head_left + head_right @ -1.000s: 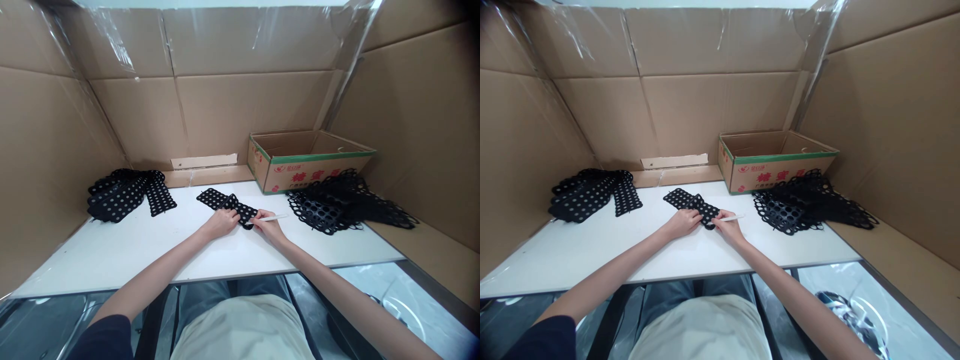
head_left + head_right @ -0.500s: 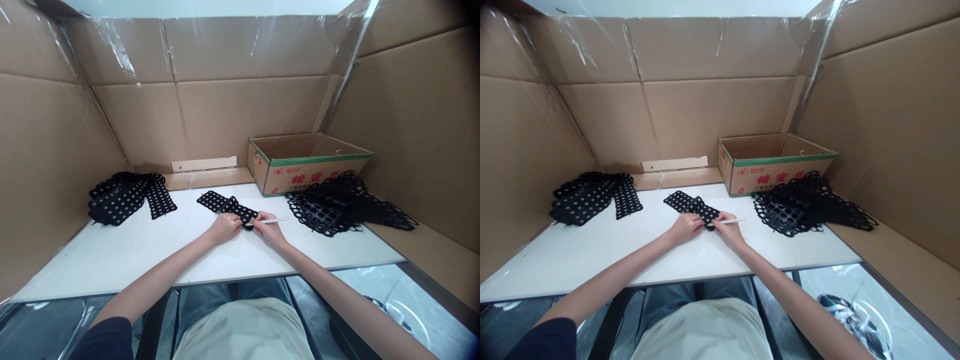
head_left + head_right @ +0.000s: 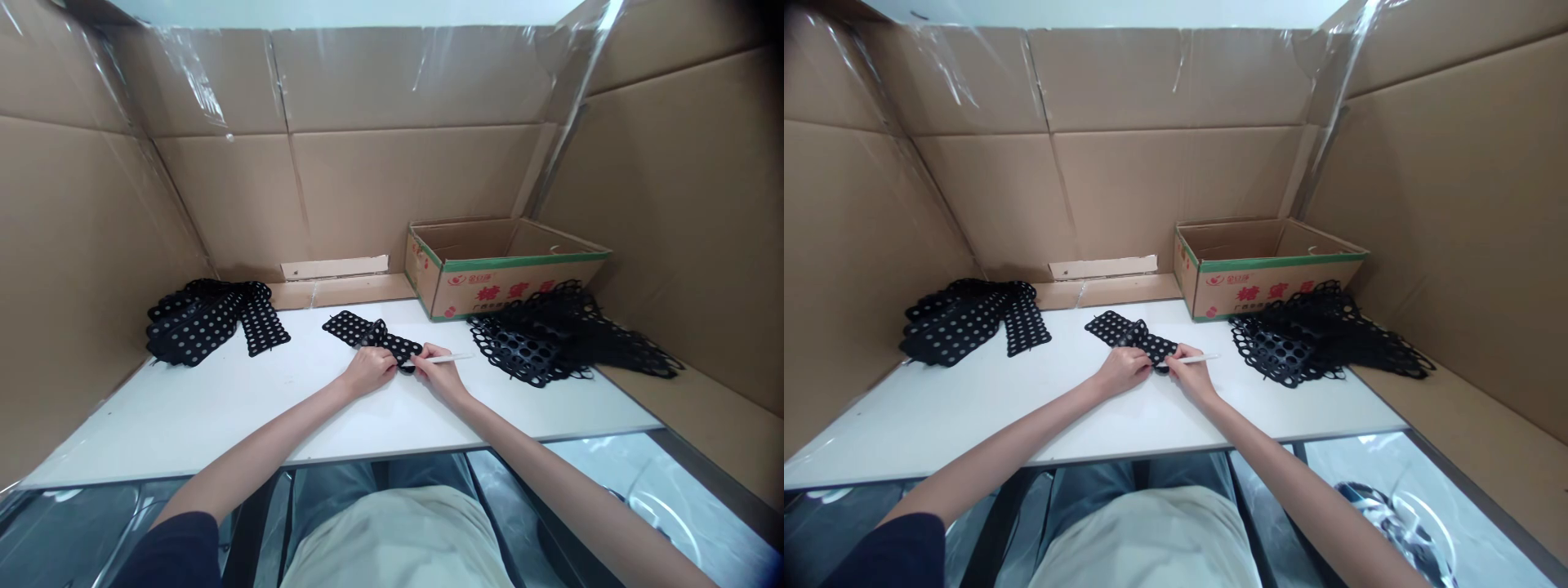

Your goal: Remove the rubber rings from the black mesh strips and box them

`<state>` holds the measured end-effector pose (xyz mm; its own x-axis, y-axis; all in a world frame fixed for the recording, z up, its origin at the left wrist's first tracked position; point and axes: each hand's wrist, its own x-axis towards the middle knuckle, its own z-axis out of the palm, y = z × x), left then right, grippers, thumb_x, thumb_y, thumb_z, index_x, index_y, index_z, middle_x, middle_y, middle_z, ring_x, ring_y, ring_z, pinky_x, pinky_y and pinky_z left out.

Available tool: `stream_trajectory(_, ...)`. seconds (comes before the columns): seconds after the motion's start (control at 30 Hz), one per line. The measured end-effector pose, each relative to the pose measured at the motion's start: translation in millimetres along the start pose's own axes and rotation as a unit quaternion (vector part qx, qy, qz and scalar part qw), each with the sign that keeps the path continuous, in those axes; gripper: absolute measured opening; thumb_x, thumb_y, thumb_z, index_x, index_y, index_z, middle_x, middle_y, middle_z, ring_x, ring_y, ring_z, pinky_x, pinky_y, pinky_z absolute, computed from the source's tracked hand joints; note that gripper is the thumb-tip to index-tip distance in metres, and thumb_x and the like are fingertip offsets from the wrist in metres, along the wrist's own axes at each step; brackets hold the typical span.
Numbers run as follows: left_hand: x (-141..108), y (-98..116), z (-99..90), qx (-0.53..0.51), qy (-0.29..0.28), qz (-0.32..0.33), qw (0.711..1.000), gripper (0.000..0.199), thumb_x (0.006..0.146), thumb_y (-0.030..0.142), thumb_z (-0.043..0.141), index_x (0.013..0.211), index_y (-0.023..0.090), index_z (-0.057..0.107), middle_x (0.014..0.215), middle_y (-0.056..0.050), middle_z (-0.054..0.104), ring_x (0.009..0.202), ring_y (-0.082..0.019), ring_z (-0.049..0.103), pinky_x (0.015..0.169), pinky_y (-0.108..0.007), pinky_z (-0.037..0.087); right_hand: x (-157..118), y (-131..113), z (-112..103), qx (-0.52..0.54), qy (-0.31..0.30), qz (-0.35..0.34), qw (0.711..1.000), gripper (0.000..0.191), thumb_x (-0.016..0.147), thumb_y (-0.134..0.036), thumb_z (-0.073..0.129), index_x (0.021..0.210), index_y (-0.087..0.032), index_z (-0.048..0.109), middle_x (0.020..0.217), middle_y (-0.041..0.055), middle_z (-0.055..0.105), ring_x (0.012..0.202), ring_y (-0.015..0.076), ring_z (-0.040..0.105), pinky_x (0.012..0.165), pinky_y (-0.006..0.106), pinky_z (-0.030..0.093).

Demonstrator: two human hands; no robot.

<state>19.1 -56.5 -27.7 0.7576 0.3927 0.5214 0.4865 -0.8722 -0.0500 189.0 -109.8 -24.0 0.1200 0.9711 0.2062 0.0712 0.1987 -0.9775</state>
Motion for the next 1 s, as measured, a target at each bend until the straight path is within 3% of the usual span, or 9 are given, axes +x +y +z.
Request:
stream_trajectory(0.23,0.6,0.6,-1.3,-0.016,-0.002,-0.020,1.000,0.015,0.076,0.017,0.050,0.070,0.016,0.063,0.066,-0.002,0.062,0.062,-0.012,0.057,0.055,-0.022,0.041,2.8,2.0,-0.5,0.047,0.017,0.037,0.998,0.024,0.065,-0.025,0.059,0.051,-0.019,0.040,0.037,-0.0047,0.046,0.034,0.0071,0.037,0.035,0.019,0.026)
stream_trajectory(0.5,1.1,2.5,0.3,-0.036,0.007,-0.068,0.997,0.015,0.075,0.016,0.051,0.069,0.016,0.065,0.067,-0.002,0.064,0.063,-0.012,0.059,0.056,-0.022,0.041,1.9,3.5,-1.0,0.028,-0.003,0.019,0.999,0.029,0.065,-0.036,0.062,0.055,-0.019,0.041,0.040,-0.0036,0.047,0.036,0.0077,0.040,0.037,0.020,0.028)
stream_trajectory(1.0,2.1,2.7,1.6,-0.059,0.008,-0.100,0.993,0.015,0.076,0.017,0.051,0.072,0.016,0.065,0.069,-0.001,0.065,0.064,-0.012,0.060,0.057,-0.021,0.042,5.2,15.1,-3.1,0.009,-0.036,-0.010,0.999,0.027,0.064,-0.038,0.066,0.062,-0.018,0.048,0.046,-0.0030,0.052,0.042,0.0104,0.045,0.042,0.022,0.033)
